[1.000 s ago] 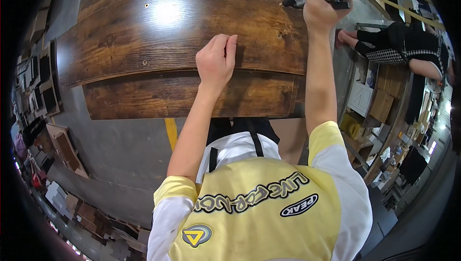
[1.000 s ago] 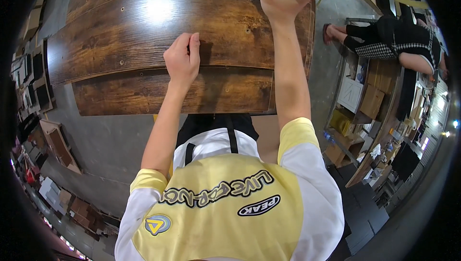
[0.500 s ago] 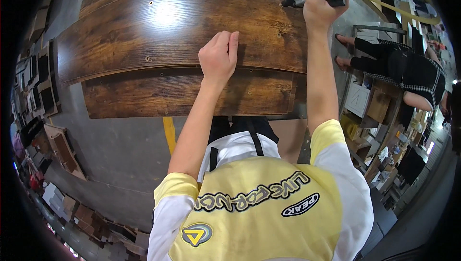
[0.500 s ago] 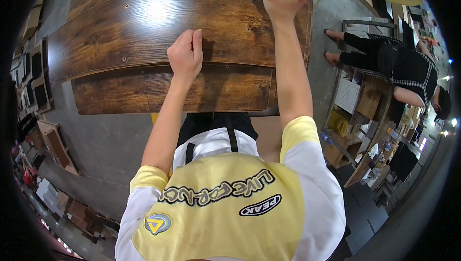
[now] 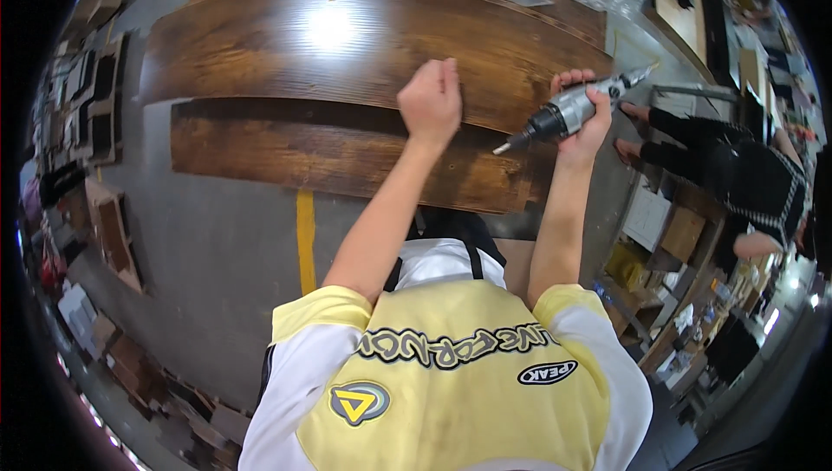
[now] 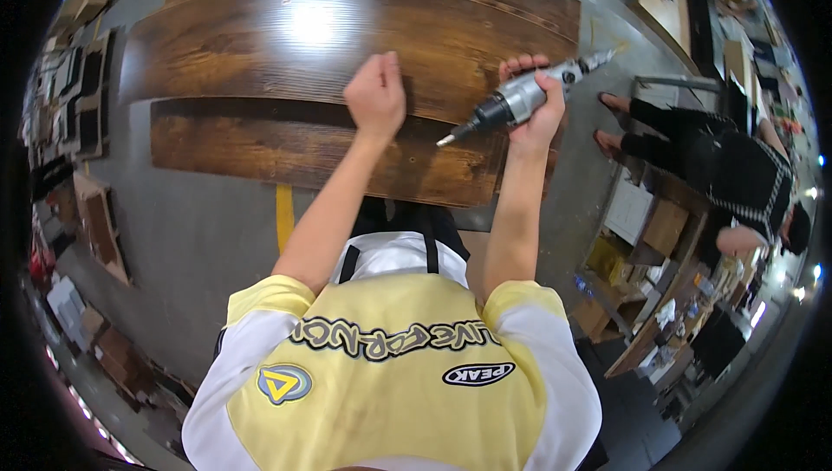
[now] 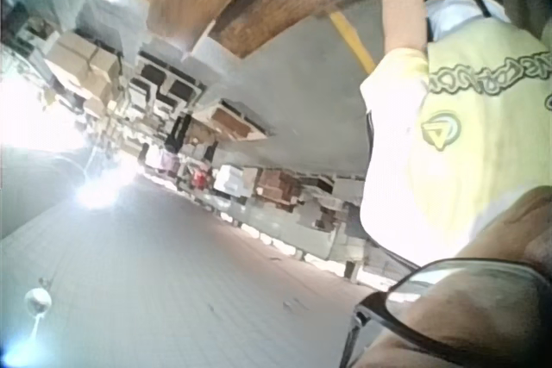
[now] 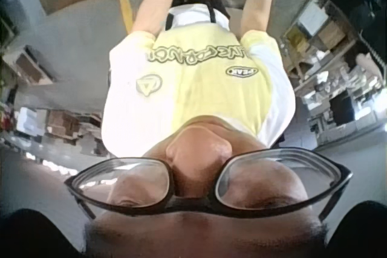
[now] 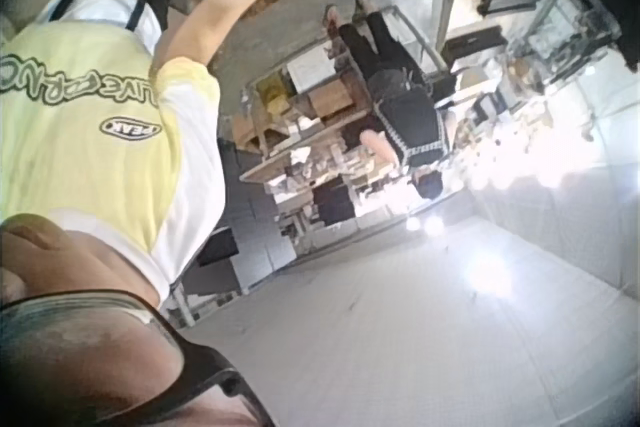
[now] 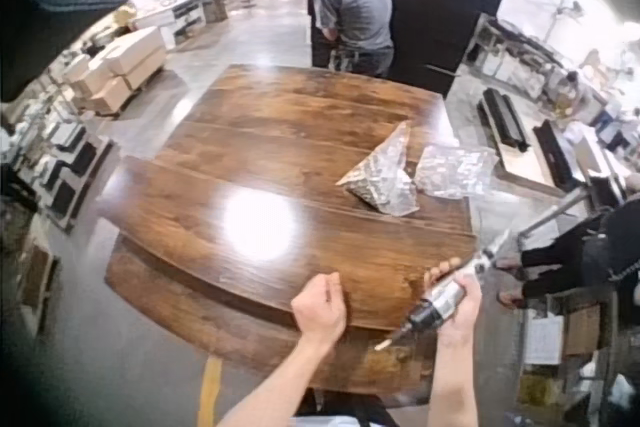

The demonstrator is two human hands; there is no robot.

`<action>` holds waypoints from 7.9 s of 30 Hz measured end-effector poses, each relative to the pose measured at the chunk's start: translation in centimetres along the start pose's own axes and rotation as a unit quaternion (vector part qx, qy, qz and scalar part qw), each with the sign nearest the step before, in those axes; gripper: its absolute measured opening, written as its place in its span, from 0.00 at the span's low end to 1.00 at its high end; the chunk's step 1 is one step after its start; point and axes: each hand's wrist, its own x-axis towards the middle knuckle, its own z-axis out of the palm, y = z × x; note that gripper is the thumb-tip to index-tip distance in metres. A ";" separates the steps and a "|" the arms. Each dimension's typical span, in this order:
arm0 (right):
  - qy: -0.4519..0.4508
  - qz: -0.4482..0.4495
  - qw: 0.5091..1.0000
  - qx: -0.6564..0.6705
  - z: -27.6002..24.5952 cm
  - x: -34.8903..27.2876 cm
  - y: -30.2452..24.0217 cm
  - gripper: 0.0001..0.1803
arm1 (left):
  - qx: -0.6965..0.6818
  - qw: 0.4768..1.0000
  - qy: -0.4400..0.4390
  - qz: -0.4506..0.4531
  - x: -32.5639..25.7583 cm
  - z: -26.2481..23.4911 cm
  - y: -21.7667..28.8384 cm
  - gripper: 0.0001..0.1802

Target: Assembling wooden furniture panels by using a pneumatic screwdriver to drive screws into pre-drilled holes.

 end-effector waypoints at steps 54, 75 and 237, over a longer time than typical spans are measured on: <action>0.018 -0.299 0.939 -0.168 25.3 -15.3 23.4 0.19 | -0.545 0.432 -0.493 -0.523 7.5 -33.7 -7.9 0.24; -0.016 -0.389 0.891 -0.235 25.2 -15.7 23.6 0.22 | -0.506 0.460 -0.453 -0.571 6.2 -32.4 -6.0 0.19; 0.049 -0.470 0.877 -0.088 20.8 -18.8 14.1 0.17 | -0.587 0.344 -0.464 -0.568 3.3 -24.0 1.9 0.15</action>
